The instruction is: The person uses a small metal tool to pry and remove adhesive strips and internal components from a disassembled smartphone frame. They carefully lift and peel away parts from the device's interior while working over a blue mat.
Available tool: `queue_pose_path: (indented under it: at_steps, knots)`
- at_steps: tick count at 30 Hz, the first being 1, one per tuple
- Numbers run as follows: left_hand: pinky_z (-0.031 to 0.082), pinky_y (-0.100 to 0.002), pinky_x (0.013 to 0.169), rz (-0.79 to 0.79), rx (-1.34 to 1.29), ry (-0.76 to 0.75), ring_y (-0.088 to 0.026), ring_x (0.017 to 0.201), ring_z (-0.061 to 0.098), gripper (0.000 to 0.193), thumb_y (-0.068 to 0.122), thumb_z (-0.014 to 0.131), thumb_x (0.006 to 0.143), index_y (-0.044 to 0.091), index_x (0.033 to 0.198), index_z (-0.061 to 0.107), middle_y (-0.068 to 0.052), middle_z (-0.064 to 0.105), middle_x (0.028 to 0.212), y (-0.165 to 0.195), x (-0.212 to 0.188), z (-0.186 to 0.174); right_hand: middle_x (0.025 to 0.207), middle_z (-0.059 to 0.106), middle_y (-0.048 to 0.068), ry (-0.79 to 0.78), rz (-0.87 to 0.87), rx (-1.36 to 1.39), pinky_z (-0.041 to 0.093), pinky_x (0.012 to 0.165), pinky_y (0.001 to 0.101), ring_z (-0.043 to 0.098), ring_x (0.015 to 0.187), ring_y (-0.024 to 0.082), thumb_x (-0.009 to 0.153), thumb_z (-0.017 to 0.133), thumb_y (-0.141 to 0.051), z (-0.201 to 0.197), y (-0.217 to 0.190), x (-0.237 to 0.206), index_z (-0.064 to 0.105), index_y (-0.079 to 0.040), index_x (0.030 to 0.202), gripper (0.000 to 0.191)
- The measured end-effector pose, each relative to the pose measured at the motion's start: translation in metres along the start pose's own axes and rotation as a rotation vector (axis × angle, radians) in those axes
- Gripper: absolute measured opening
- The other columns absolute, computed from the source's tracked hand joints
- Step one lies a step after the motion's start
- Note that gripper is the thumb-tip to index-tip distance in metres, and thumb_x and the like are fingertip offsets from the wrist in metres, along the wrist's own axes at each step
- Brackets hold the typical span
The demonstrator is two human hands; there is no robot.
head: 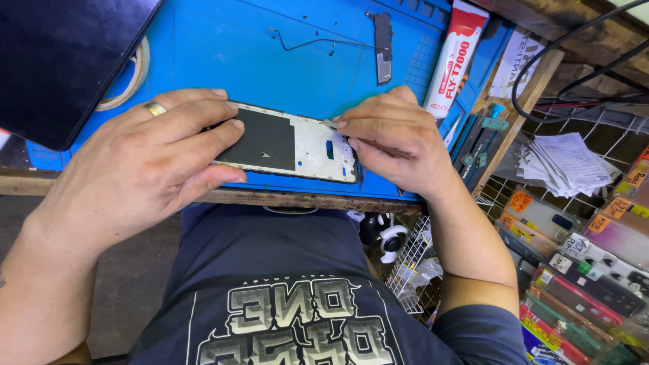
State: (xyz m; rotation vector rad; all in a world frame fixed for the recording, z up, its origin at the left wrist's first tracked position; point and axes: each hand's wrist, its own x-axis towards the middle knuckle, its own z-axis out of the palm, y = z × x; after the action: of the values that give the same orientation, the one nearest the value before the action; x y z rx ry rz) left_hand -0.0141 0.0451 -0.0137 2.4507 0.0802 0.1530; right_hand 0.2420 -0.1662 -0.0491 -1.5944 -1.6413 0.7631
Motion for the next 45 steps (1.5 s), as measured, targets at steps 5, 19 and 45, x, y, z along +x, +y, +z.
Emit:
queue_pose_path:
  at_steps: [5, 19, 45]
  knots:
    - [0.053, -0.041, 0.092, -0.010, -0.020, -0.003, -0.033, 0.118, 0.064, 0.045, 0.030, 0.077, 0.081, -0.003, 0.111, 0.069, -0.016, 0.067, 0.118, 0.0010, -0.0001, 0.0002, 0.110, 0.075, 0.009, 0.005, -0.007, 0.010, 0.044, 0.089, 0.0355, 0.072, 0.103, 0.022, 0.092, 0.075, -0.004, 0.0006, 0.0017, -0.0003, 0.073, -0.004, 0.110, 0.018]
    - [0.053, -0.042, 0.094, -0.004, -0.015, 0.003, -0.033, 0.118, 0.063, 0.044, 0.030, 0.076, 0.081, -0.002, 0.110, 0.067, -0.016, 0.066, 0.119, 0.0012, -0.0012, 0.0004, 0.113, 0.075, 0.007, -0.009, -0.023, -0.033, 0.044, 0.092, 0.0361, 0.071, 0.105, 0.022, 0.094, 0.075, -0.007, 0.0022, -0.0004, 0.0040, 0.074, -0.005, 0.111, 0.017]
    - [0.052, -0.042, 0.095, -0.018, -0.032, -0.002, -0.035, 0.121, 0.063, 0.045, 0.030, 0.076, 0.082, -0.002, 0.113, 0.067, -0.015, 0.065, 0.121, 0.0002, -0.0047, 0.0004, 0.111, 0.077, 0.009, -0.005, -0.021, -0.054, 0.042, 0.087, 0.0365, 0.072, 0.102, 0.022, 0.092, 0.076, -0.007, 0.0061, 0.0009, 0.0018, 0.074, -0.004, 0.108, 0.016]
